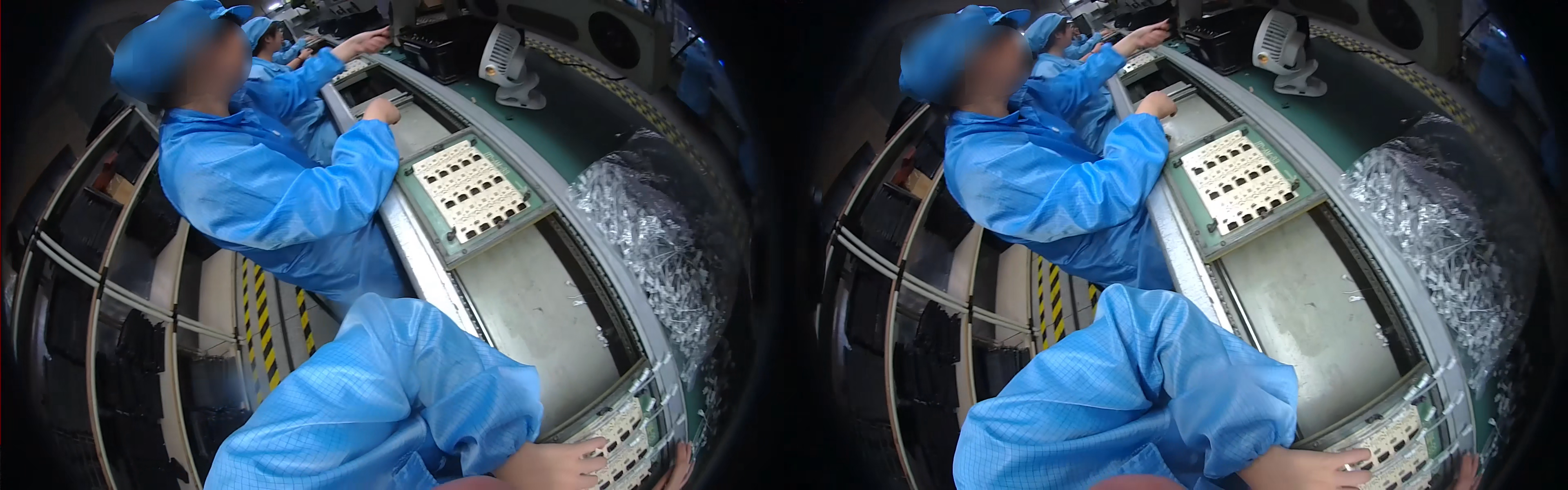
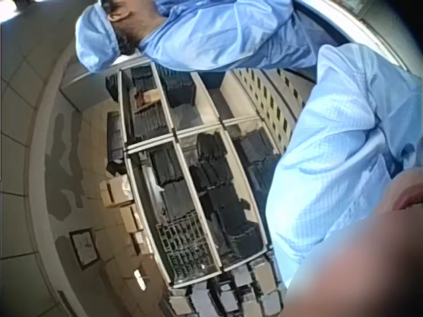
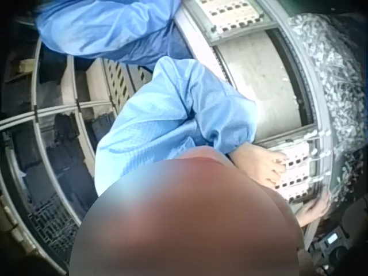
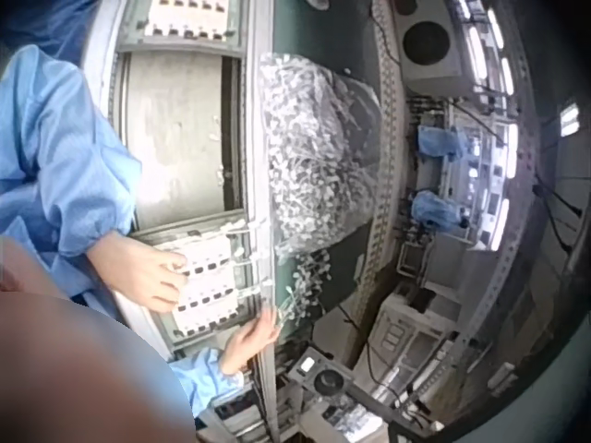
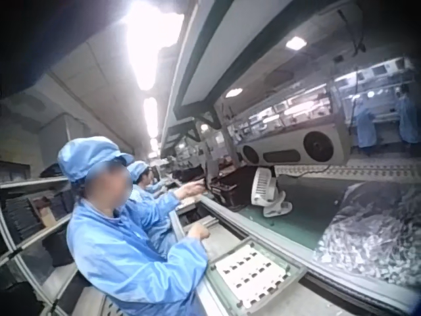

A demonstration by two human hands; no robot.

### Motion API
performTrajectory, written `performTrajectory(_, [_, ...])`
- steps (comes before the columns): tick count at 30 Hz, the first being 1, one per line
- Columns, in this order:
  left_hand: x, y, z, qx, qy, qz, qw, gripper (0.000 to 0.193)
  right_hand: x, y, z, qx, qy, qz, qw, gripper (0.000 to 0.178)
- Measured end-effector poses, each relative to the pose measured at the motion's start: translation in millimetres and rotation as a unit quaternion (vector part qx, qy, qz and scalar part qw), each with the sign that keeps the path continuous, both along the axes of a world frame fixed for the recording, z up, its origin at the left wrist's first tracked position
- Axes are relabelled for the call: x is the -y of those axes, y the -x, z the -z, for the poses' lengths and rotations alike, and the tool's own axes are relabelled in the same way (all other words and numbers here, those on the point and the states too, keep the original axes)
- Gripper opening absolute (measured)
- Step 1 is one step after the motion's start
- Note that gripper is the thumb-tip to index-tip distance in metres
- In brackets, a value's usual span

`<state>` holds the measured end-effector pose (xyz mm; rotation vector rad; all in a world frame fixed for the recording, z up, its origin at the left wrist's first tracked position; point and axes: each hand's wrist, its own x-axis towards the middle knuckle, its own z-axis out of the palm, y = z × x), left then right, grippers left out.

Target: Place small electronic components onto circuit boards on a moving assembly line.

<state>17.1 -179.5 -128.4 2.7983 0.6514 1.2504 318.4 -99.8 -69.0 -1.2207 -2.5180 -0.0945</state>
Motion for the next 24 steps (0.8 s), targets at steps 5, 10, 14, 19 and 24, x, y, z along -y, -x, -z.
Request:
performTrajectory(5, [-0.1, 3.4, 1.2, -0.02, 0.005, 0.007, 1.0, 0.019, -0.9, -13.3, 13.9, 0.02, 0.017, 0.056, 0.998, 0.04])
performTrajectory(10, [-2.1, -2.3, -0.2, -0.053, -0.003, 0.034, 0.998, 0.028, 3.2, -4.1, 8.3, 0.016, 0.015, 0.082, 0.996, 0.042])
performTrajectory(14, [-22.8, -9.0, 11.1, 0.014, -0.037, 0.016, 0.999, 0.027, -1.9, -4.8, 12.8, 0.002, -0.009, 0.061, 0.998, 0.041])
performTrajectory(19, [-39.7, -12.8, 5.5, 0.077, -0.006, -0.001, 0.997, 0.03, -14.9, -18.3, 23.9, -0.063, 0.035, 0.089, 0.993, 0.063])
performTrajectory(24, [-26.6, -3.0, -1.2, 0.108, -0.054, 0.011, 0.993, 0.019, -34.5, 40.6, 18.7, -0.066, 0.044, 0.081, 0.993, 0.062])
